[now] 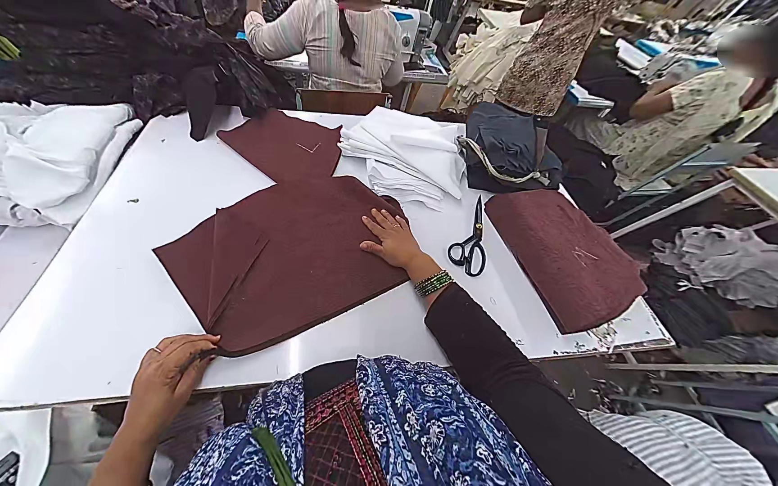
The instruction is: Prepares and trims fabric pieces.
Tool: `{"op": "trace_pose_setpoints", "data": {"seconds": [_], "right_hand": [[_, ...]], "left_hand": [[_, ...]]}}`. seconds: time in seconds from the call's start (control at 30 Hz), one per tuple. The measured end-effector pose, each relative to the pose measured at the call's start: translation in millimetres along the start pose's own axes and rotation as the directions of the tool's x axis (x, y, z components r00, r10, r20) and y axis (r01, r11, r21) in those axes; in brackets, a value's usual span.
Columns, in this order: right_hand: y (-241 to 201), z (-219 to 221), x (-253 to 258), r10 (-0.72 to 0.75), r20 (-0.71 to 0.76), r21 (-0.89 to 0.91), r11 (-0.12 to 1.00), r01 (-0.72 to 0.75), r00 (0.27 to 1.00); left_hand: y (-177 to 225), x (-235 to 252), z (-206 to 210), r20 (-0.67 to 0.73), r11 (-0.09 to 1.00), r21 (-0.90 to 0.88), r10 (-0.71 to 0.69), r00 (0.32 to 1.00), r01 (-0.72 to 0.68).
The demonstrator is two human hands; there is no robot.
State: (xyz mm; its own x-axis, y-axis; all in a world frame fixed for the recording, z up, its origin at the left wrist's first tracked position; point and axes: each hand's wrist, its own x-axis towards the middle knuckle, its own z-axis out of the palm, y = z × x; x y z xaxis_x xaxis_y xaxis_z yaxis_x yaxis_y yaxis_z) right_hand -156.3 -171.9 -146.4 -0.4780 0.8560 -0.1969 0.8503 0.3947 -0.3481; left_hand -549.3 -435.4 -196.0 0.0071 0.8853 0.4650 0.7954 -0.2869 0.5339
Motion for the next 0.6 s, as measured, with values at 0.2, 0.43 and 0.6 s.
{"op": "trace_pose_setpoints", "data": {"seconds": [0.2,0.43,0.6], "right_hand": [[65.1,-31.7,-75.6,0.226,-0.448,0.455,0.890,0.004,0.865],[88.3,-5.8,-136.3,0.310,-0.413,0.186,0.949,-0.254,0.856],[90.1,8.0,-148.6,0.352,-0.631,0.249,0.936,-0.250,0.691]], "left_hand": [[-1.2,-3.0,0.3,0.005,1.000,-0.007,-0.029,1.000,0.029],[0.0,-3.8,-3.9,0.032,0.999,-0.031,-0.029,0.999,0.030],[-7.8,-1.4,3.4,-0.010,0.999,0.002,0.044,0.999,-0.044]]}}
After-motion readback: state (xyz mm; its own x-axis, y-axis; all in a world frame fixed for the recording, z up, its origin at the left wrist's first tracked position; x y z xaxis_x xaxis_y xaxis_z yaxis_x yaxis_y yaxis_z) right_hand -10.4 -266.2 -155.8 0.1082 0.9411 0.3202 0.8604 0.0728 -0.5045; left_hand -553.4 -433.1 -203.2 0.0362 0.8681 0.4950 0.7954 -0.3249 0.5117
